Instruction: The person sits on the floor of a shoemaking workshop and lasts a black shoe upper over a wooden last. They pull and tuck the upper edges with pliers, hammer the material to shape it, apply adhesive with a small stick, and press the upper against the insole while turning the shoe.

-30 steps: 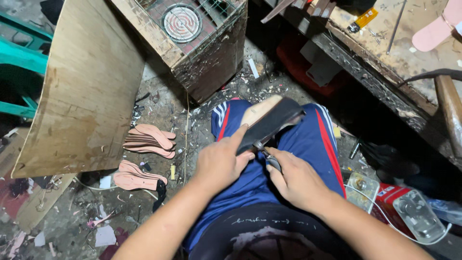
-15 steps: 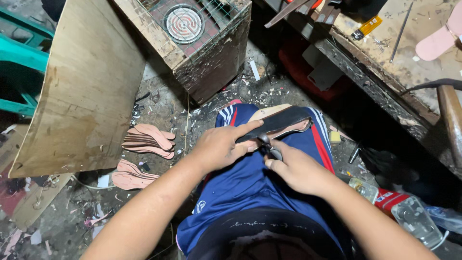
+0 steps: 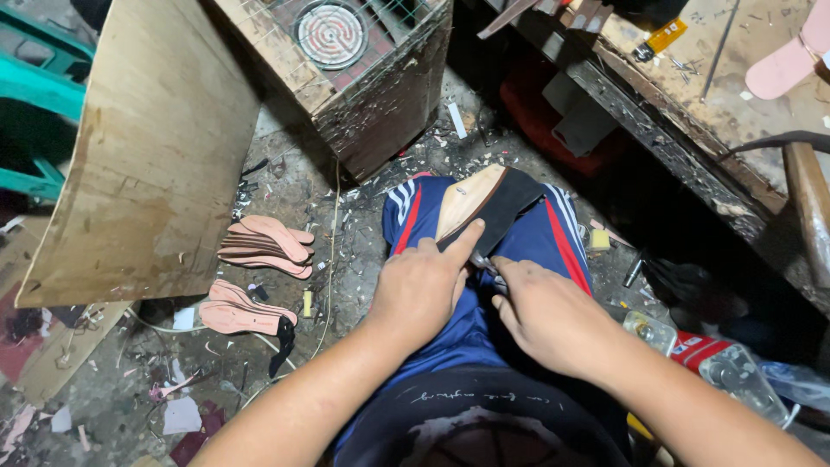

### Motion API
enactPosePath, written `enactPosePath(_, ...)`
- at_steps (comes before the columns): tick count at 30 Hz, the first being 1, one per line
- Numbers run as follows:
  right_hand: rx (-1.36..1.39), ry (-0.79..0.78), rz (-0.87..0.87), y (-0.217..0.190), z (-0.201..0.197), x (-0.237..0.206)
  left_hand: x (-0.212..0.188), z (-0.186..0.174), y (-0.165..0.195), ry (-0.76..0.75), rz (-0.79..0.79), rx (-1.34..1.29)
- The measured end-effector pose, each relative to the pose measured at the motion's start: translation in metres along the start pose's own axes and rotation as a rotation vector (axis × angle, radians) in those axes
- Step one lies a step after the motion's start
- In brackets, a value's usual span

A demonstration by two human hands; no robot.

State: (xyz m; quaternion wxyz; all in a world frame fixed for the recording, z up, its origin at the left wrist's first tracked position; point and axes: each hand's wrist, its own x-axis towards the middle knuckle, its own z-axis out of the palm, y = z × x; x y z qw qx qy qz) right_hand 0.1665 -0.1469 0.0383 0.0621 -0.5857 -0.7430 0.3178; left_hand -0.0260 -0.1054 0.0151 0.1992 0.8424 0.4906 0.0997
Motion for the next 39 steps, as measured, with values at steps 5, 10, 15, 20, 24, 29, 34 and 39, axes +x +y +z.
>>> enactPosePath(5,0.109,0.325,-0.221,0.019,0.042,0.015,0.01,-0.02,-0.035,-0.21,-0.017,-0.268)
enactPosePath(10,0.035,0.47,-0.291,0.021,0.066,0.035,0.022,-0.02,-0.049,-0.088,0.094,-0.21)
enactPosePath(15,-0.063,-0.081,0.064,-0.002,0.036,0.009,0.014,-0.017,-0.051,-0.107,0.129,-0.131)
enactPosePath(20,-0.154,-0.302,0.207,-0.014,0.014,0.04,0.012,-0.01,-0.059,-0.115,0.236,-0.478)
enactPosePath(24,-0.111,-0.316,0.278,-0.016,0.023,0.044,0.014,0.008,-0.048,-0.02,0.029,-0.375)
enactPosePath(29,0.263,-0.265,0.296,0.008,0.019,0.033,0.011,0.011,-0.041,-0.043,0.019,-0.229)
enactPosePath(34,0.366,-0.269,0.302,0.024,0.022,0.033,0.006,0.013,-0.038,0.034,0.102,-0.208)
enactPosePath(39,0.175,-0.168,0.274,0.017,0.025,0.027,0.006,0.014,-0.042,-0.015,0.093,-0.18)
